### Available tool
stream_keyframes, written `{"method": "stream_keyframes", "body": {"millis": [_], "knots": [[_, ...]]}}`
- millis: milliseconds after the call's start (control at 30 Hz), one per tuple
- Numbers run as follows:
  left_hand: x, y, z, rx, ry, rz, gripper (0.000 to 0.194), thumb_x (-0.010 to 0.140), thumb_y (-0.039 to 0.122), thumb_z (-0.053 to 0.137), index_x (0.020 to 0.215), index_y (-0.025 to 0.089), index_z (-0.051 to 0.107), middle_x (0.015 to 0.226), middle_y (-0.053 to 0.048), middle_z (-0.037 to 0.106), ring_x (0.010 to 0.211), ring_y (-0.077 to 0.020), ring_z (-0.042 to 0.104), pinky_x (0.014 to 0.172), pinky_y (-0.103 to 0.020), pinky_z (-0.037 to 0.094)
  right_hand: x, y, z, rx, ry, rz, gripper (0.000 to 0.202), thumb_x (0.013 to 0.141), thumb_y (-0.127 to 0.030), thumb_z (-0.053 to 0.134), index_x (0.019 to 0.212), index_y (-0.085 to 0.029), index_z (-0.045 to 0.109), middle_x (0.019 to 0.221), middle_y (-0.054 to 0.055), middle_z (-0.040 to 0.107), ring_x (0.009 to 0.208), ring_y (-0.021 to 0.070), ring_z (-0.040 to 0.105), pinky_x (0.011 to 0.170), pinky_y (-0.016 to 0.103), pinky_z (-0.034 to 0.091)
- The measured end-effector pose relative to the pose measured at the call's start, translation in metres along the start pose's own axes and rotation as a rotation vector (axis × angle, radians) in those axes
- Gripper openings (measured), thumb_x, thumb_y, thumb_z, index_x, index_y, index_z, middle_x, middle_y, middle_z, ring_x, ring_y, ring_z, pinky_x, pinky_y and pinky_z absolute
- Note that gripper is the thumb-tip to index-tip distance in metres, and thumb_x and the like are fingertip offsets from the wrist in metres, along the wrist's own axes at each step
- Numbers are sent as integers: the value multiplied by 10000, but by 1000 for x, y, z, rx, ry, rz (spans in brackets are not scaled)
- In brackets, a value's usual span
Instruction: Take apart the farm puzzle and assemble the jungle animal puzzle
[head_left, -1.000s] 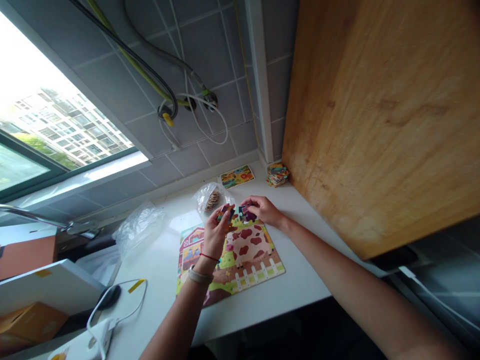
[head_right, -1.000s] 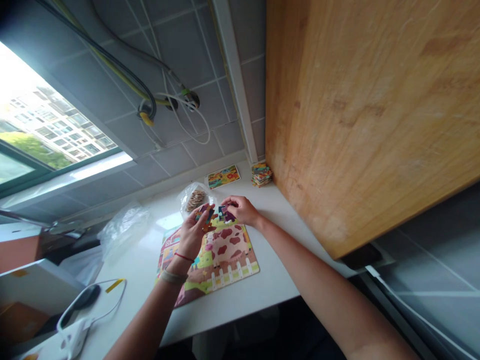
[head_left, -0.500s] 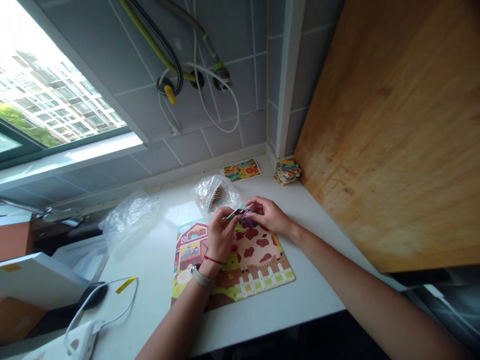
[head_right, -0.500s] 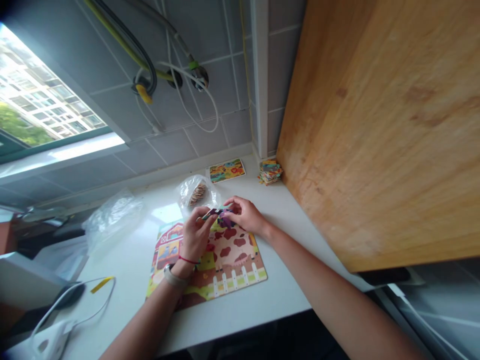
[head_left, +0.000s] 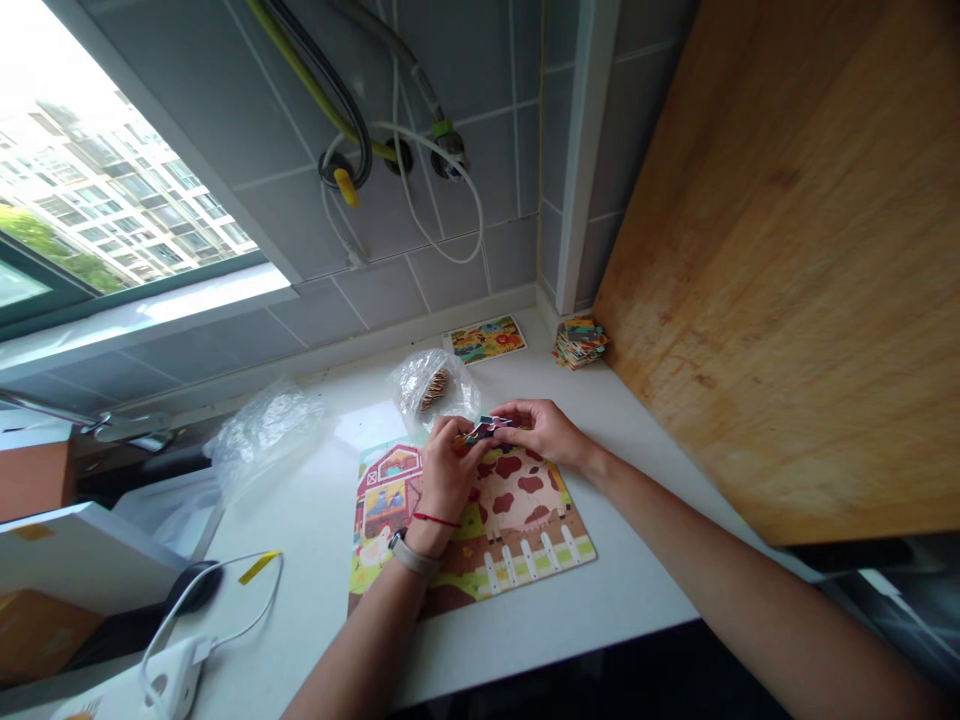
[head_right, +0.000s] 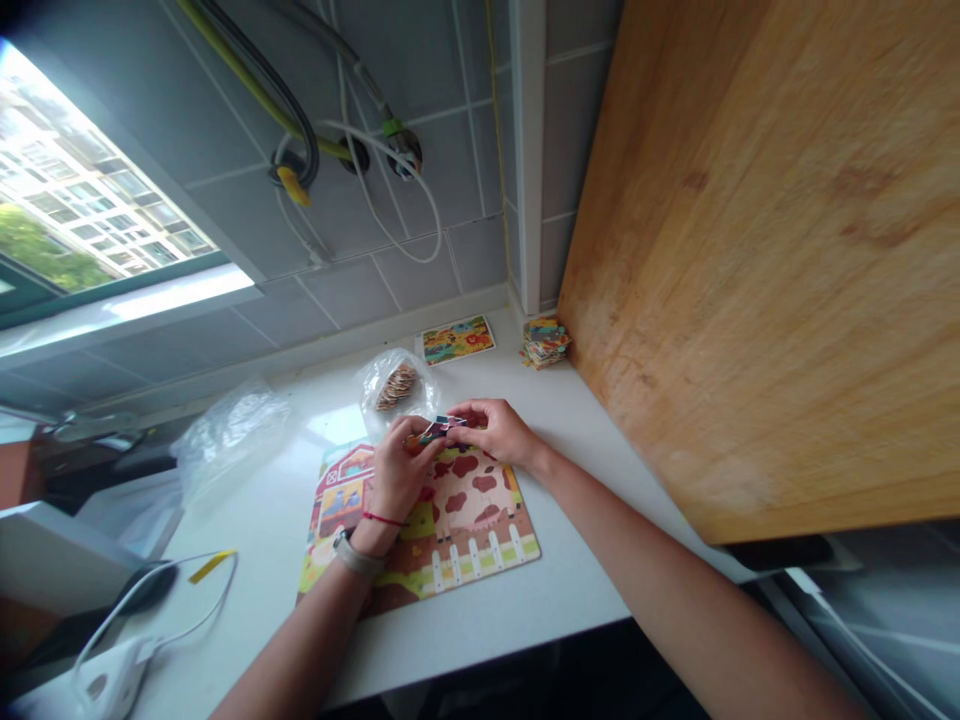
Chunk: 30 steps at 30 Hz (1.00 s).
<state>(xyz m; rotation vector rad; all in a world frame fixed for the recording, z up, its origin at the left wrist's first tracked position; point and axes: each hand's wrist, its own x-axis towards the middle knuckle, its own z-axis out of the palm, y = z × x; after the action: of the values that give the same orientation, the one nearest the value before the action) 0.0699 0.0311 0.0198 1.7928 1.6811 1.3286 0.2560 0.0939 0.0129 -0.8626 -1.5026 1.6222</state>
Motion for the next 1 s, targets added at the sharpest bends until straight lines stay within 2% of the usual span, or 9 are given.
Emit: {"method": "stream_keyframes", "body": {"millis": [133, 267, 367, 567, 700, 767, 833, 933, 1000], "knots": [[-2, 3, 3, -9, 4, 29, 263, 860, 399, 788, 916, 206, 617, 958, -35, 636, 904, -208, 627, 815, -308, 510, 0, 0, 0, -71, 70, -19, 369, 754, -431, 832, 1002, -160, 795, 864, 44, 785, 723, 167, 703, 681, 270, 562], [-4, 9, 4, -80, -5, 50, 145, 1019, 346, 577, 1049, 211, 619, 1074, -73, 659, 1027, -215, 626, 928, -342, 502, 2, -2, -1, -32, 110, -18, 369, 730, -417, 838, 993, -164, 781, 885, 43, 779, 735, 164, 699, 697, 271, 568], [-5, 12, 3, -132, 41, 16, 208, 1061, 363, 496, 1049, 210, 637, 1115, -84, 679, 1066, -211, 635, 961, -344, 505, 2, -3, -2, -7, 140, -28, 372, 720, -427, 845, 977, -168, 772, 885, 42, 772, 747, 169, 695, 691, 272, 573], [-3, 10, -1, -179, 165, -167, 282, 1032, 450, 557, 1011, 192, 669, 882, -36, 704, 744, -164, 657, 652, -262, 533, 3, 0, -6, 51, 217, -4, 379, 710, -417, 855, 981, -173, 751, 866, 29, 743, 743, 160, 677, 675, 260, 566], [-3, 11, -4, -75, 276, 41, 203, 1049, 350, 551, 1021, 200, 685, 1019, -66, 688, 962, -195, 666, 842, -322, 552, 1, 1, -1, 48, 158, 54, 380, 673, -366, 890, 975, -175, 760, 878, 14, 712, 760, 141, 658, 663, 231, 550], [-5, 14, -3, -34, 222, 174, 175, 1051, 291, 548, 1030, 206, 699, 1090, -77, 667, 1043, -206, 649, 904, -353, 549, -2, -1, 4, 117, 83, 101, 394, 685, -363, 897, 997, -167, 756, 874, 17, 711, 761, 141, 663, 657, 228, 555], [-8, 16, -2, -10, 90, 263, 180, 1055, 253, 539, 1093, 222, 713, 1165, -86, 662, 1098, -216, 637, 938, -380, 551, -5, -3, 8, 238, 33, 148, 393, 706, -361, 898, 1004, -158, 743, 855, 23, 721, 751, 143, 677, 659, 232, 569], [-9, 18, 2, 49, -96, 340, 241, 1055, 249, 549, 1238, 260, 705, 1279, -88, 685, 1185, -242, 595, 1017, -445, 528, -8, -8, 10, 399, 21, 221, 314, 756, -302, 874, 996, -160, 732, 881, 36, 747, 737, 141, 696, 653, 234, 590], [-8, 17, 3, 91, -153, 364, 273, 1033, 287, 600, 1287, 268, 699, 1329, -84, 696, 1196, -263, 571, 1041, -480, 517, -9, -11, 9, 462, 26, 279, 208, 816, -241, 815, 992, -165, 733, 890, 39, 752, 704, 134, 696, 613, 227, 594]]}}
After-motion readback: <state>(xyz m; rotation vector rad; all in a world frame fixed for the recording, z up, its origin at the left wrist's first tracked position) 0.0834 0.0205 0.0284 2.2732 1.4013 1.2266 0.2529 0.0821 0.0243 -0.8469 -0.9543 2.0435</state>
